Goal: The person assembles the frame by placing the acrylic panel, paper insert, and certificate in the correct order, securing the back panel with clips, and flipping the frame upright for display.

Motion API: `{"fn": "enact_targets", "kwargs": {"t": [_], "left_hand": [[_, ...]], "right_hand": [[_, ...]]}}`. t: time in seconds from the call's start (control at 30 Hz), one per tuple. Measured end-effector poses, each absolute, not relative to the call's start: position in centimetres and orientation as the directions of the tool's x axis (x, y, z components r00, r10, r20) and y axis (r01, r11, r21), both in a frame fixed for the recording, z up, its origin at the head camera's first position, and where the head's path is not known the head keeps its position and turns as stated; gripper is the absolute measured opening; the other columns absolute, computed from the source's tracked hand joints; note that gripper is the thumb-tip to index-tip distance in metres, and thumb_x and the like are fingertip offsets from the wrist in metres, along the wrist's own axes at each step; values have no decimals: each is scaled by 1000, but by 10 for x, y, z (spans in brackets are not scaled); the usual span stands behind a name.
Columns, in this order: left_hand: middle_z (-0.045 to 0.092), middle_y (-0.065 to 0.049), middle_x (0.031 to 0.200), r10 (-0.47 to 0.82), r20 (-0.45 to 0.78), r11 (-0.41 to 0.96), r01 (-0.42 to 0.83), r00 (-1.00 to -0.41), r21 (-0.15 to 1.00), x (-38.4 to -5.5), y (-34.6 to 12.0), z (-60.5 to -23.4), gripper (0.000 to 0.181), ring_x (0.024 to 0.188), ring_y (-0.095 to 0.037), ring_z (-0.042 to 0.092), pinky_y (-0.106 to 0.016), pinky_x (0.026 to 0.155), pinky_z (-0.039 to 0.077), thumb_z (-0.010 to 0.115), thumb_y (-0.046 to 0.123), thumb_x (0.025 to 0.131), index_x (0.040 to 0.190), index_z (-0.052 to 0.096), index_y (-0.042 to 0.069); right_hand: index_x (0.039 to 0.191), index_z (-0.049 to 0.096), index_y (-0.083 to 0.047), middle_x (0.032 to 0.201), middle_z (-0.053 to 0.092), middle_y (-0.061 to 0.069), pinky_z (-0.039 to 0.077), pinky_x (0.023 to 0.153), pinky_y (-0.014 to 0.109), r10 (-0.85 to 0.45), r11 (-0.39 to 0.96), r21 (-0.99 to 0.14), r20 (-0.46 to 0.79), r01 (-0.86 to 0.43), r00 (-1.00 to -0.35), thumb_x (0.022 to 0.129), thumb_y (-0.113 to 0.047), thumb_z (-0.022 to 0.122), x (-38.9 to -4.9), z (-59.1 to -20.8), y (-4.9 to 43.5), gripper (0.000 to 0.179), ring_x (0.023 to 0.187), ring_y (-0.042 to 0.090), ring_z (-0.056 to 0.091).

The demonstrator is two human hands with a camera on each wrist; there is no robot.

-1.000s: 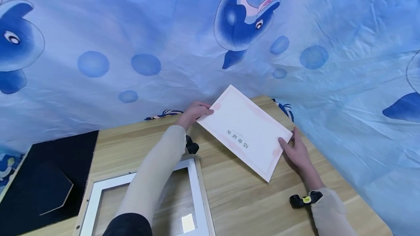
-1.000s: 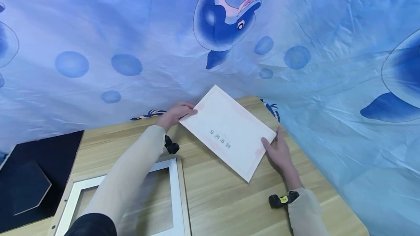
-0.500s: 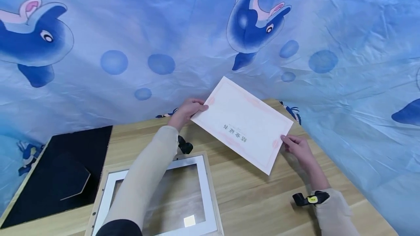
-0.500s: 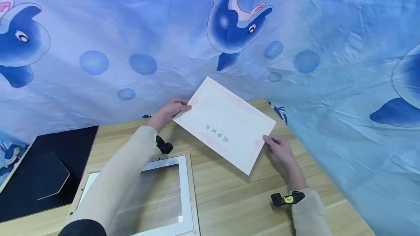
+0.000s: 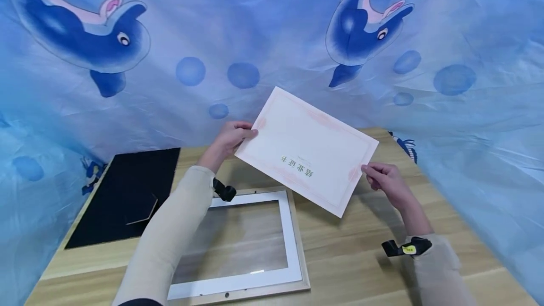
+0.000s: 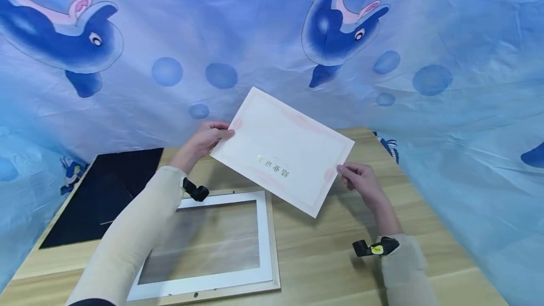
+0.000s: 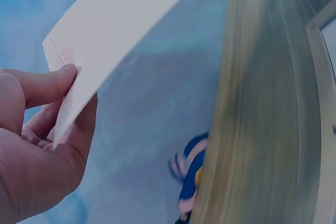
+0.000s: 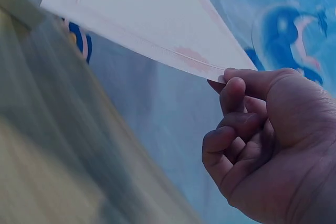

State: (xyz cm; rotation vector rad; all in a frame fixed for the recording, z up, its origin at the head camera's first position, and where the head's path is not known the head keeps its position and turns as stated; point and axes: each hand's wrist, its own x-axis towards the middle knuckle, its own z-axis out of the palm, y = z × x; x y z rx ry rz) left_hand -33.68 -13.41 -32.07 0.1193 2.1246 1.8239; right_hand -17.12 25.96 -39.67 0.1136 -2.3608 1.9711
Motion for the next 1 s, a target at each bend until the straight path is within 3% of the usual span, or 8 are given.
{"fn": "enact_targets", "kwargs": {"t": [0.17, 0.53, 0.77, 1.0], "left_hand": [[63, -7, 102, 259, -166, 157, -128, -952, 979, -332, -151, -315, 35, 82, -15, 64, -31, 75, 54, 69, 9, 88, 120, 61, -3], [63, -8, 103, 239, -107, 178, -65, -965, 982, -319, -177, -302, 33, 87, -16, 64, -30, 75, 55, 70, 11, 88, 116, 62, -4], [64, -3, 96, 253, -75, 241, -13, -965, 970, -306, -198, -299, 30, 87, -15, 63, -34, 80, 54, 71, 15, 88, 111, 61, -2], [65, -3, 97, 273, -12, 326, 81, -962, 942, -284, -231, -300, 33, 89, -17, 63, -31, 76, 55, 70, 22, 89, 109, 64, -3]], "right_hand": [[81, 62, -10, 62, 47, -3, 32, 50, 34, -52, 230, -961, 148, -156, -988, 99, -20, 56, -184, -384, 254, 21, 52, 14, 36], [84, 60, -2, 65, 45, 1, 37, 56, 29, -77, 385, -900, 189, -204, -979, 98, -25, 58, -202, -359, 244, 27, 60, 18, 41], [93, 64, 6, 65, 55, 0, 44, 54, 27, -120, 349, -900, 234, -262, -965, 98, -19, 57, -201, -347, 236, 27, 58, 14, 48], [95, 66, 10, 69, 63, 6, 51, 54, 25, -160, 324, -883, 304, -340, -939, 97, -14, 58, -202, -343, 216, 25, 58, 15, 55]]}}
